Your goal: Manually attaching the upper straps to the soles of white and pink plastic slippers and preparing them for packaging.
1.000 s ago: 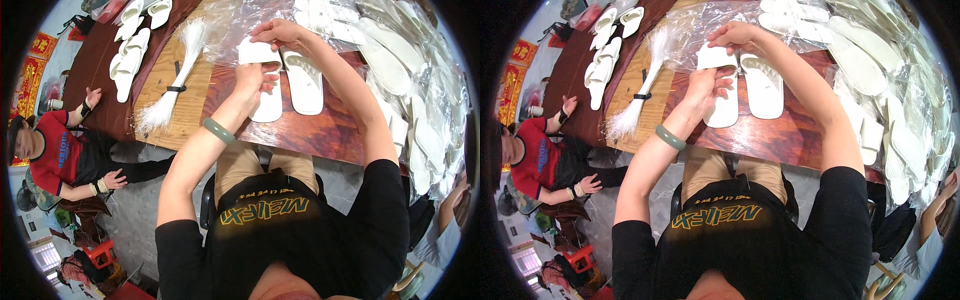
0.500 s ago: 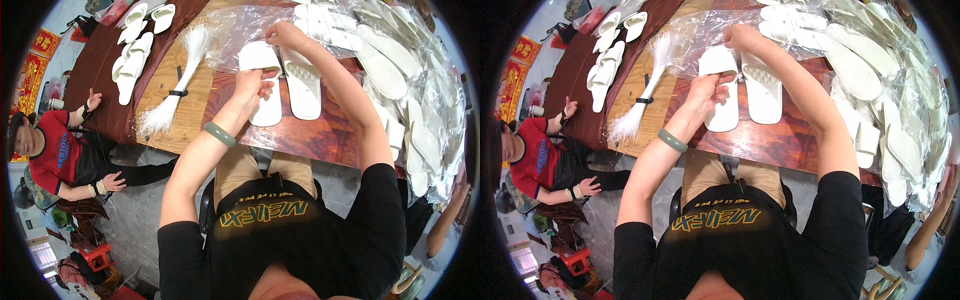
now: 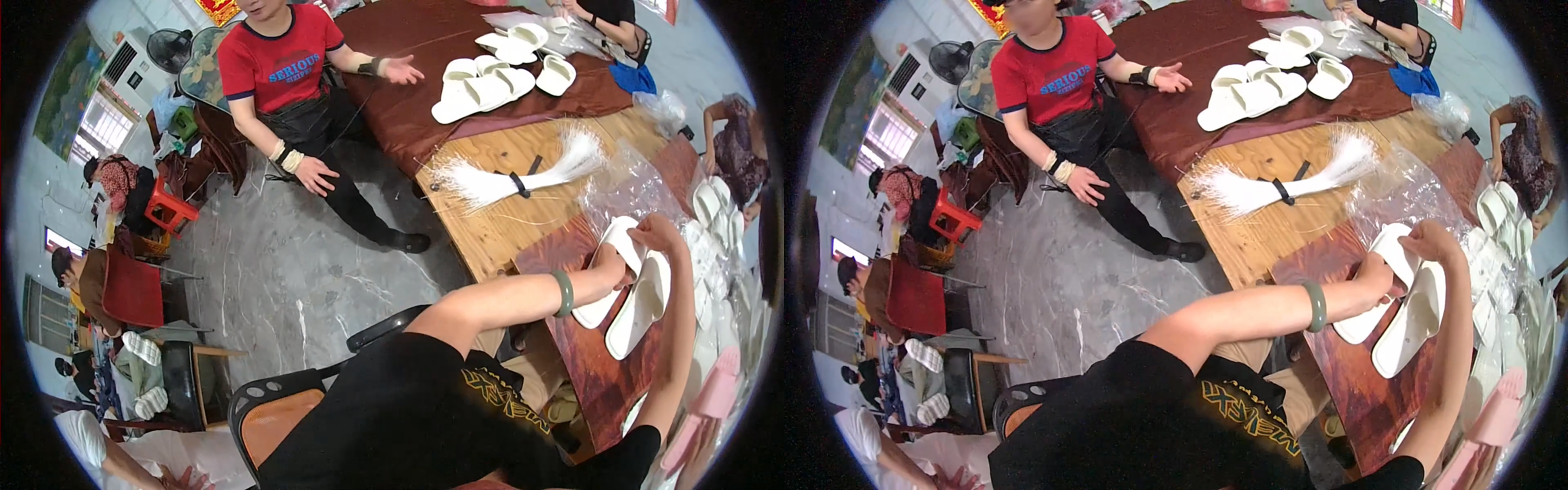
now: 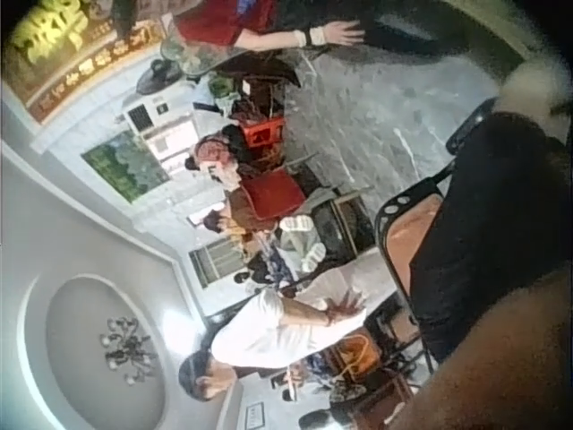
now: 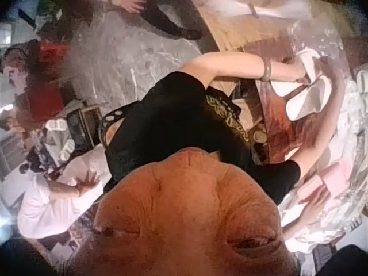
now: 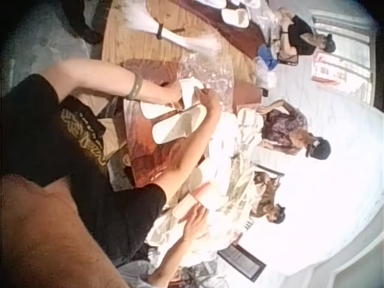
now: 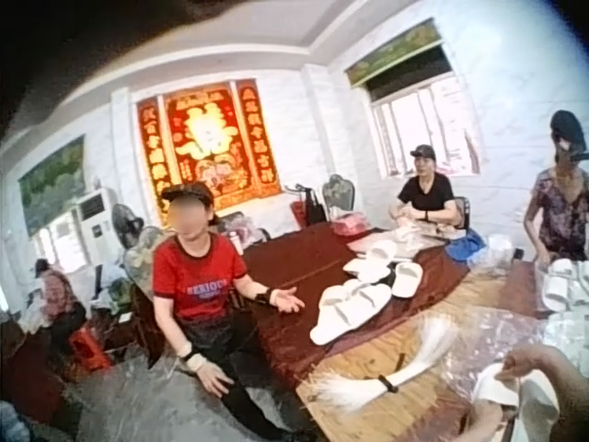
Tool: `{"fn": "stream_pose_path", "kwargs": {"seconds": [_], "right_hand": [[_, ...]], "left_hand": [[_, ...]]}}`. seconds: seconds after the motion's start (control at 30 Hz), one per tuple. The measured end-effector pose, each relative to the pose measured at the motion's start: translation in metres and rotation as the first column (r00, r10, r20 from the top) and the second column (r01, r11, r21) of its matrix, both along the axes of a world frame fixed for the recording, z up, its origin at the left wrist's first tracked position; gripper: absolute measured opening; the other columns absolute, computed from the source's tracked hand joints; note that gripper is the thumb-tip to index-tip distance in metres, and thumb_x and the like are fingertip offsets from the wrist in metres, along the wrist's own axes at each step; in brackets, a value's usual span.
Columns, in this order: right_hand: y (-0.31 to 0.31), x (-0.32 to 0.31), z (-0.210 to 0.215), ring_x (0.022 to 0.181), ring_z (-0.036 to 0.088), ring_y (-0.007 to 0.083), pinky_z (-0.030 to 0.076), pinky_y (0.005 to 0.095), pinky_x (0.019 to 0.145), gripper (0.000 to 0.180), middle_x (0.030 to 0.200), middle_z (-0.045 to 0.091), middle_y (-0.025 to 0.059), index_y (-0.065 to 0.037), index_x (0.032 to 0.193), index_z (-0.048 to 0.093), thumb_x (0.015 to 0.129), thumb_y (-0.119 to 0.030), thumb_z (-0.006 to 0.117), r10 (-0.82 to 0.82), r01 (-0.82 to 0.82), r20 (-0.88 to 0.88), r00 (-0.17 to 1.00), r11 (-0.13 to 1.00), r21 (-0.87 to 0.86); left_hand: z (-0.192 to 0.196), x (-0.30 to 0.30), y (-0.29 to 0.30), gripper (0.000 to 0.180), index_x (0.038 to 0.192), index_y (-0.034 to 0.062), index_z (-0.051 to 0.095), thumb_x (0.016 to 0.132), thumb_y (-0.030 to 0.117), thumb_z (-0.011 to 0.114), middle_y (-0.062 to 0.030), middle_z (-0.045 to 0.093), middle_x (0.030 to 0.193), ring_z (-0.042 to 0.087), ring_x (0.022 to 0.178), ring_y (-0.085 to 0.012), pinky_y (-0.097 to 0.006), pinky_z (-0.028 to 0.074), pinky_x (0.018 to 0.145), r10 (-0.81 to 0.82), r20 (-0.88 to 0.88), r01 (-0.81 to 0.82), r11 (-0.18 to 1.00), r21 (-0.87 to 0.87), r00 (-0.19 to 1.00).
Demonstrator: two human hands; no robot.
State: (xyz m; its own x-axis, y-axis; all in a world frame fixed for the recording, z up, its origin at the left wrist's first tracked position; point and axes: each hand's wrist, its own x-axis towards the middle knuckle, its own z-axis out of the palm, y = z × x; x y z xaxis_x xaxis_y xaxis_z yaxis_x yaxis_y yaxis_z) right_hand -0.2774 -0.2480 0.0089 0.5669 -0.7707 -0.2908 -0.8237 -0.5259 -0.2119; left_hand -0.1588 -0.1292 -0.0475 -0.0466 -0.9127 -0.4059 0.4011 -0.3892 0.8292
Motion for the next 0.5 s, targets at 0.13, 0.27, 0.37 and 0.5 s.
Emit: {"fn": "stream_pose_path", "kwargs": {"seconds": [0.13, 0.27, 0.37, 0.5], "right_hand": [[0.013, -0.002, 0.004, 0.046, 0.035, 0.0096, 0.030, 0.0314, 0.042, 0.042, 0.045, 0.040, 0.0061, 0.002, 0.055, 0.053, 0.082, -0.030, 0.059, -0.190, 0.153, 0.219, 0.957, 0.973, 0.172], [0.021, -0.016, -0.008, 0.051, 0.041, 0.0062, 0.032, 0.0255, 0.045, 0.029, 0.059, 0.051, -0.0051, -0.002, 0.068, 0.062, 0.085, -0.025, 0.057, -0.400, 0.266, 0.387, 0.831, 0.896, 0.355], [0.029, -0.014, 0.000, 0.053, 0.044, 0.0056, 0.035, 0.0236, 0.047, 0.021, 0.064, 0.055, -0.0047, -0.001, 0.077, 0.064, 0.086, -0.019, 0.057, -0.384, 0.159, 0.480, 0.788, 0.882, 0.445], [0.039, -0.017, 0.000, 0.055, 0.047, 0.0057, 0.037, 0.0235, 0.049, 0.023, 0.065, 0.056, -0.0035, 0.001, 0.077, 0.064, 0.086, -0.019, 0.058, -0.469, 0.251, 0.442, 0.765, 0.848, 0.466]], "left_hand": [[0.004, 0.004, 0.002, 0.028, 0.094, -0.0018, 0.059, 0.087, 0.009, 0.034, -0.0129, 0.063, 0.070, 0.057, 0.045, -0.0173, -0.028, 0.034, 0.030, 0.027, 0.012, -0.027, 1.000, -0.006, 1.000], [0.000, 0.001, -0.005, 0.028, 0.092, -0.0021, 0.060, 0.086, 0.006, 0.034, -0.0114, 0.061, 0.063, 0.055, 0.040, -0.0161, -0.028, 0.034, 0.029, -0.026, 0.008, 0.026, 0.997, -0.066, 1.000], [-0.002, -0.001, -0.008, 0.028, 0.092, -0.0019, 0.061, 0.086, 0.006, 0.034, -0.0111, 0.061, 0.063, 0.054, 0.039, -0.0153, -0.028, 0.033, 0.029, 0.014, -0.025, -0.017, 0.992, -0.124, 1.000], [0.018, 0.000, 0.002, 0.029, 0.100, -0.0025, 0.061, 0.088, 0.008, 0.036, -0.0120, 0.065, 0.074, 0.061, 0.051, -0.0166, -0.029, 0.042, 0.037, -0.027, 0.059, 0.035, 0.989, -0.140, 0.998]]}}
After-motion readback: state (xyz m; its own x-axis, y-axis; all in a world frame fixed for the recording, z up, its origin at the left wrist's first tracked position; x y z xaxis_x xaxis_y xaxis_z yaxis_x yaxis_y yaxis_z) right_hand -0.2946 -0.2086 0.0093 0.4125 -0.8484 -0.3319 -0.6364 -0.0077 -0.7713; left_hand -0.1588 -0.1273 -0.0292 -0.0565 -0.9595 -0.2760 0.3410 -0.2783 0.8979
